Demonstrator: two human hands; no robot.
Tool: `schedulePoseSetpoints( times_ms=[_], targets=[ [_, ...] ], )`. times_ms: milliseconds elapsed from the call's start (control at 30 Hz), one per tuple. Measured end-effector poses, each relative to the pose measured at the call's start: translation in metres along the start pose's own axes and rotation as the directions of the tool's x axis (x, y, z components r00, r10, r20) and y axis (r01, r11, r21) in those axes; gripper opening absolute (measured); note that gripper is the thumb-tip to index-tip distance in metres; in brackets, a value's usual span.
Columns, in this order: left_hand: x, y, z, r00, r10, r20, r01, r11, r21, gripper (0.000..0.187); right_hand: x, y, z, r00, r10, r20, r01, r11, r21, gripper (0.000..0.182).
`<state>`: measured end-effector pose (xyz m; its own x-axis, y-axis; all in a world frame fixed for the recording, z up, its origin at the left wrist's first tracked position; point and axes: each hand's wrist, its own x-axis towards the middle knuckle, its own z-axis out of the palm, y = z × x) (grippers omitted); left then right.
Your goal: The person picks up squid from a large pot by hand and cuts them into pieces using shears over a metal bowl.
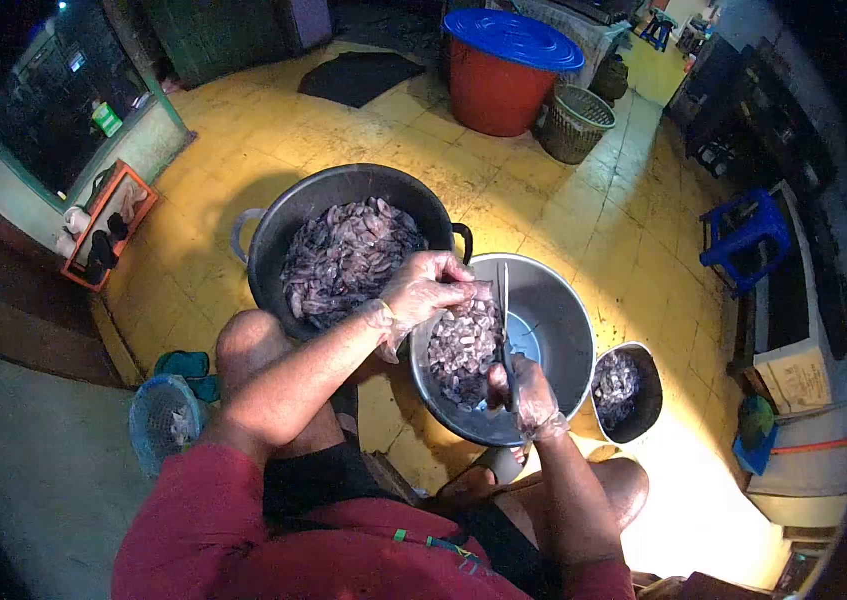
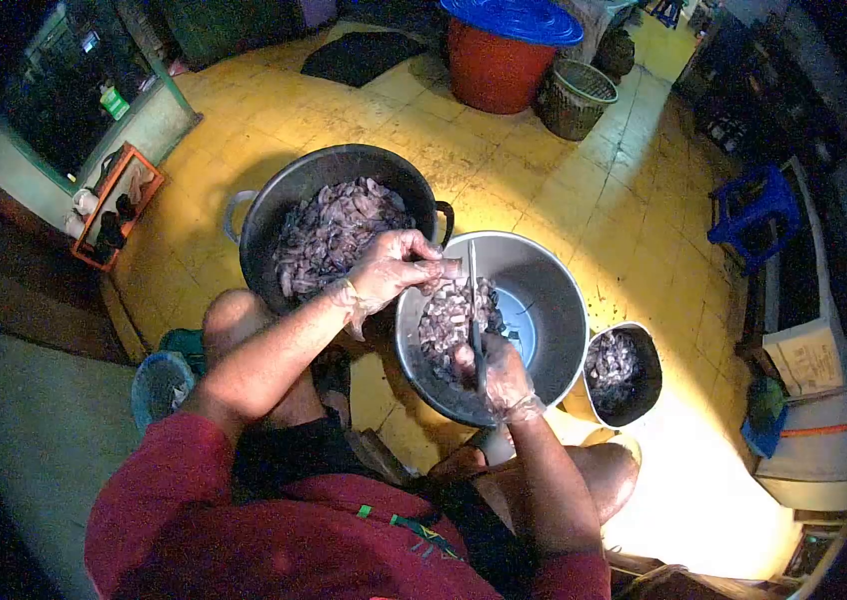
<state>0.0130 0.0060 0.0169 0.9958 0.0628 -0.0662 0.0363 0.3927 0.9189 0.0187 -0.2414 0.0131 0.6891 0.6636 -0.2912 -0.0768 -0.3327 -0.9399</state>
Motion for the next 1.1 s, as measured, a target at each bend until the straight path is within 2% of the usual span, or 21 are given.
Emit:
schedulePoseSetpoints(
  times_ms=[100,167,267,333,533,567,633,667,700,767,800,833,867,933,967,1000,1033,1100],
  targets=[
    [0.0,-0.006,-0.004,0.999,0.042,0.013,-0.042,0.998,0.044,0.011,0.0,0.007,0.005,0.997,0.035,0.067,-0.032,0.999,-0.043,0.062],
    [0.0,-0.012,-0.004,0.999,0.039,0.027,-0.041,0.996,0.079,0.012,-0.001,0.007,0.008,0.997,0.018,0.07,-0.016,0.999,-0.039,0.059],
    [-0.001,-0.015,0.0,0.999,0.032,0.026,-0.036,0.991,0.13,0.012,0.0,0.003,0.008,0.995,0.101,0.027,-0.097,0.99,-0.105,0.055],
    [-0.004,-0.01,0.004,1.0,-0.001,-0.007,0.002,0.995,0.1,0.013,-0.001,-0.005,0.007,0.998,0.063,-0.02,-0.066,0.966,-0.248,0.05],
    [0.0,-0.01,0.001,0.999,0.037,0.027,-0.039,0.993,0.112,0.012,-0.001,-0.008,0.009,0.982,0.186,-0.025,-0.186,0.946,-0.265,0.047],
    [-0.002,-0.008,0.0,0.997,0.001,0.077,-0.024,0.954,0.298,0.012,-0.001,-0.006,0.009,0.983,0.183,-0.013,-0.179,0.947,-0.268,0.047],
    [-0.004,-0.014,0.005,0.992,0.058,0.112,-0.087,0.957,0.276,0.013,0.002,-0.004,0.01,0.956,0.294,-0.02,-0.291,0.931,-0.222,0.046],
    [-0.006,-0.012,0.006,0.996,0.037,0.078,-0.069,0.884,0.462,0.015,0.0,-0.008,0.01,0.969,0.244,-0.044,-0.247,0.942,-0.226,0.045],
    [-0.008,-0.008,0.01,0.999,0.018,0.047,-0.037,0.895,0.444,0.017,-0.004,-0.017,0.011,0.978,0.194,-0.069,-0.205,0.951,-0.23,0.043],
    [-0.003,-0.024,0.003,0.985,0.115,0.129,-0.164,0.857,0.488,0.015,0.003,0.009,0.007,0.962,0.226,-0.152,-0.264,0.906,-0.33,0.039],
    [-0.003,-0.027,0.006,0.981,0.131,0.144,-0.186,0.85,0.494,0.014,0.003,0.006,0.008,0.965,0.168,-0.2,-0.222,0.931,-0.291,0.035],
    [-0.003,-0.03,0.008,0.976,0.147,0.161,-0.209,0.84,0.5,0.014,0.004,0.005,0.008,0.957,0.202,-0.206,-0.242,0.951,-0.191,0.033],
    [-0.006,-0.034,0.01,0.976,0.136,0.167,-0.208,0.802,0.56,0.014,0.006,0.006,0.007,0.959,0.152,-0.24,-0.202,0.959,-0.199,0.03],
    [-0.01,-0.032,0.013,0.95,0.093,0.298,-0.291,0.61,0.737,0.016,0.012,0.013,0.0,0.956,0.06,-0.288,-0.131,0.963,-0.236,0.032],
    [-0.012,-0.031,0.013,0.934,0.042,0.356,-0.325,0.519,0.79,0.016,0.013,0.017,-0.003,0.958,0.058,-0.282,-0.128,0.963,-0.236,0.032],
    [-0.013,-0.029,0.011,0.929,0.033,0.369,-0.335,0.5,0.799,0.018,0.013,0.014,-0.003,0.943,0.095,-0.319,-0.147,0.979,-0.143,0.035],
    [-0.012,-0.027,0.007,0.93,0.032,0.367,-0.333,0.499,0.8,0.018,0.012,0.014,-0.005,0.926,0.136,-0.354,-0.163,0.985,-0.048,0.039],
    [-0.004,-0.018,-0.008,0.958,0.034,0.285,-0.268,0.468,0.842,0.02,0.013,0.019,-0.009,0.927,0.132,-0.35,-0.167,0.983,-0.072,0.036]
  ],
)
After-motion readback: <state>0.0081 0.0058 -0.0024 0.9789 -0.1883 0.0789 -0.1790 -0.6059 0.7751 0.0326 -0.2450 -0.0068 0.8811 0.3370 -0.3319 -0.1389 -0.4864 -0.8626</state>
